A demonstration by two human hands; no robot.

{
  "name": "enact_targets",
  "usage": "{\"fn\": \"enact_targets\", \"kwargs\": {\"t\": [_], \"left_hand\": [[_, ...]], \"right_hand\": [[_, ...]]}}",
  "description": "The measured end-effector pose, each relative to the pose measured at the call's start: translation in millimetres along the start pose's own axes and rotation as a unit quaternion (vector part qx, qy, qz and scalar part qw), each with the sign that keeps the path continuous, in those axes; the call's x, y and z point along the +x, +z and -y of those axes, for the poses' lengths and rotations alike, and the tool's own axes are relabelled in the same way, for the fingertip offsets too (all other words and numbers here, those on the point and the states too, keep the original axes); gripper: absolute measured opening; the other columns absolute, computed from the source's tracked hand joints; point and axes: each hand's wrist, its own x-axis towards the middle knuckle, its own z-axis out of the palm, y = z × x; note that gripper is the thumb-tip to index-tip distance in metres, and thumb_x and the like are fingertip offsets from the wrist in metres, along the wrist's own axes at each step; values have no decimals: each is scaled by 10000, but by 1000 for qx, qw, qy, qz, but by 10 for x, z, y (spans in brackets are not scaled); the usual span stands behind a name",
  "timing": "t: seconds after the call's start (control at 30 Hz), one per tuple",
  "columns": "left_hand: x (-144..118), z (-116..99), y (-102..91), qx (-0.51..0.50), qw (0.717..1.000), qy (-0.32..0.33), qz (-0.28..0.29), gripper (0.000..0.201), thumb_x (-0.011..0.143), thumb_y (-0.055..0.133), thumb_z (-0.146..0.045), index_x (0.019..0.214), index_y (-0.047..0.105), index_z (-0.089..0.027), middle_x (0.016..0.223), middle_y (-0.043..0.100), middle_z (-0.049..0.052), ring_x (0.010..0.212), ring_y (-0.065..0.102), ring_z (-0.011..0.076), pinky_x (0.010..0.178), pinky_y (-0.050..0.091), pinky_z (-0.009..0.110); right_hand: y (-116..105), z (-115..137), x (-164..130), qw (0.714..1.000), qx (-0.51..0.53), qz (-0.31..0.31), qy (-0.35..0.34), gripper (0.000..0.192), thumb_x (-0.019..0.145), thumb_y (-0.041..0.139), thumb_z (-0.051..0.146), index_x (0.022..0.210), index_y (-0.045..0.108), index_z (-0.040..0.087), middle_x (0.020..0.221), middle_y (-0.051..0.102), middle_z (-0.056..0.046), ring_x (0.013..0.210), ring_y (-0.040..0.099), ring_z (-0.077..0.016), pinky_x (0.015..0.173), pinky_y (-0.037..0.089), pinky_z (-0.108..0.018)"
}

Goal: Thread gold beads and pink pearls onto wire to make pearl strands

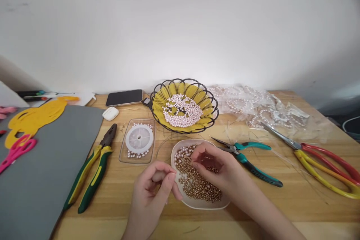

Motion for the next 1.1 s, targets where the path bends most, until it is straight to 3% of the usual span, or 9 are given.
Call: {"fn": "enact_targets", "kwargs": {"t": [0.23,0.53,0.9,1.1], "left_hand": [[-49,-36,109,-6,999,0,-39,337,873,811,-520,797,731,-202,517,719,3,452,577,114,465,377,190],[-26,33,33,67,996,39,45,307,991,693,-458,836,702,-193,551,744,22,498,591,126,531,411,216],[-43,85,74,43,998,33,21,368,983,690,-496,775,613,-203,561,715,-6,526,622,127,572,448,209],[14,129,-27,92,989,49,105,291,1061,583,-381,831,603,-204,638,759,19,585,673,139,595,484,203]], "right_hand": [[-12,-5,-16,999,-27,-4,-41,100,897,548,169,876,622,232,813,644,-5,692,587,-181,630,484,-301],[37,18,-61,997,-24,-3,-67,166,950,507,126,917,625,238,858,662,-7,812,624,-195,726,482,-313],[91,-59,-35,996,-21,-8,-91,197,855,545,72,875,633,248,828,675,9,788,626,-185,717,483,-292],[85,-48,-26,997,-6,-4,-72,140,870,555,128,851,622,249,796,655,10,755,607,-191,691,470,-300]]}}
